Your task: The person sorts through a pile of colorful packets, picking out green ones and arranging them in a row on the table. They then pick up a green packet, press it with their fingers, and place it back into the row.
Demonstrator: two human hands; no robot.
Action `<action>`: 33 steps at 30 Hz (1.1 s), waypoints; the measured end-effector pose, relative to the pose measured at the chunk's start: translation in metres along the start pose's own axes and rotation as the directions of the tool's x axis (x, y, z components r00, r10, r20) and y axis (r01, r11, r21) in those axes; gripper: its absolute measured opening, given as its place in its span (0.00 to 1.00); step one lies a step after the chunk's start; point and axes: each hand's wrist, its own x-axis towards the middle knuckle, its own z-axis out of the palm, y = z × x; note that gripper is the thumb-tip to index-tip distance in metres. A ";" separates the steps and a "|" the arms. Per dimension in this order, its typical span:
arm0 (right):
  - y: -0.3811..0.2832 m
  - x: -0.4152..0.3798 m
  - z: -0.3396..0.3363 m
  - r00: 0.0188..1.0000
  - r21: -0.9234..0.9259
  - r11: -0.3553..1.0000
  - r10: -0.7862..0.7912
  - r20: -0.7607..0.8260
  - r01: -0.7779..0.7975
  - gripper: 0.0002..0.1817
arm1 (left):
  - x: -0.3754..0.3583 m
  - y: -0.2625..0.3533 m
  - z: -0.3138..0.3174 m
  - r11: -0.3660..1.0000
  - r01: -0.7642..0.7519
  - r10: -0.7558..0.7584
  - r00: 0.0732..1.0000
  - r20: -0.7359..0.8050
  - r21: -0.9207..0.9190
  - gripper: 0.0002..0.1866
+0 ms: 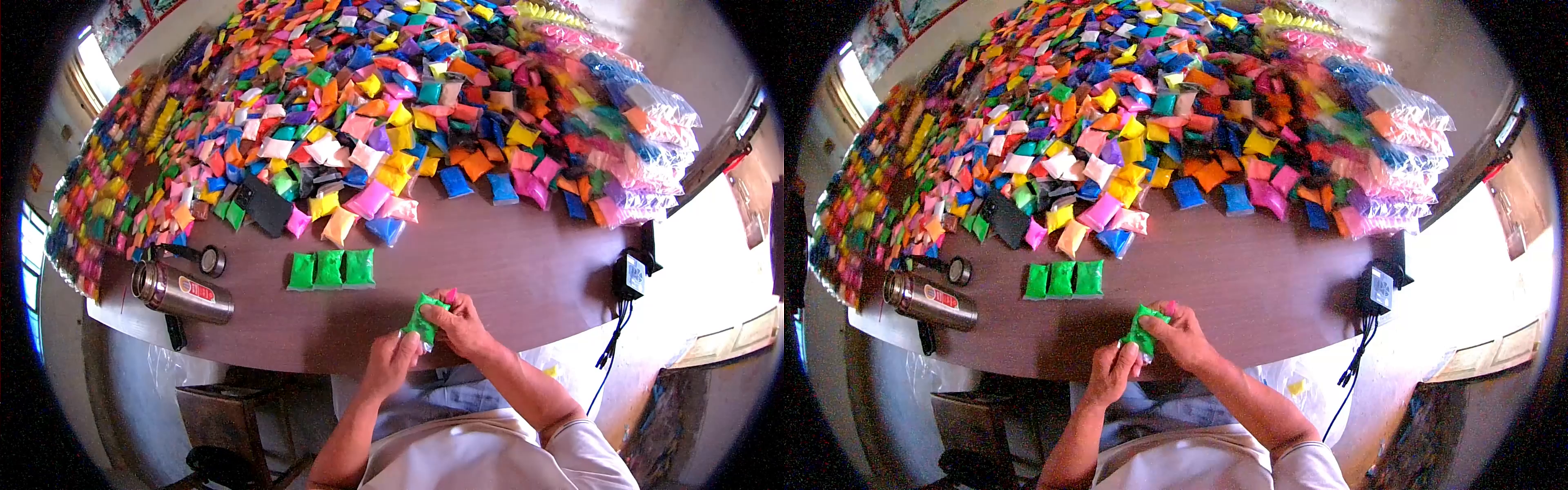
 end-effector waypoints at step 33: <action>-0.019 -0.008 0.007 0.990 0.222 0.970 0.067 0.126 -0.094 0.16 | 0.000 0.004 -0.001 0.998 -0.021 0.020 1.000 -0.012 -0.059 0.21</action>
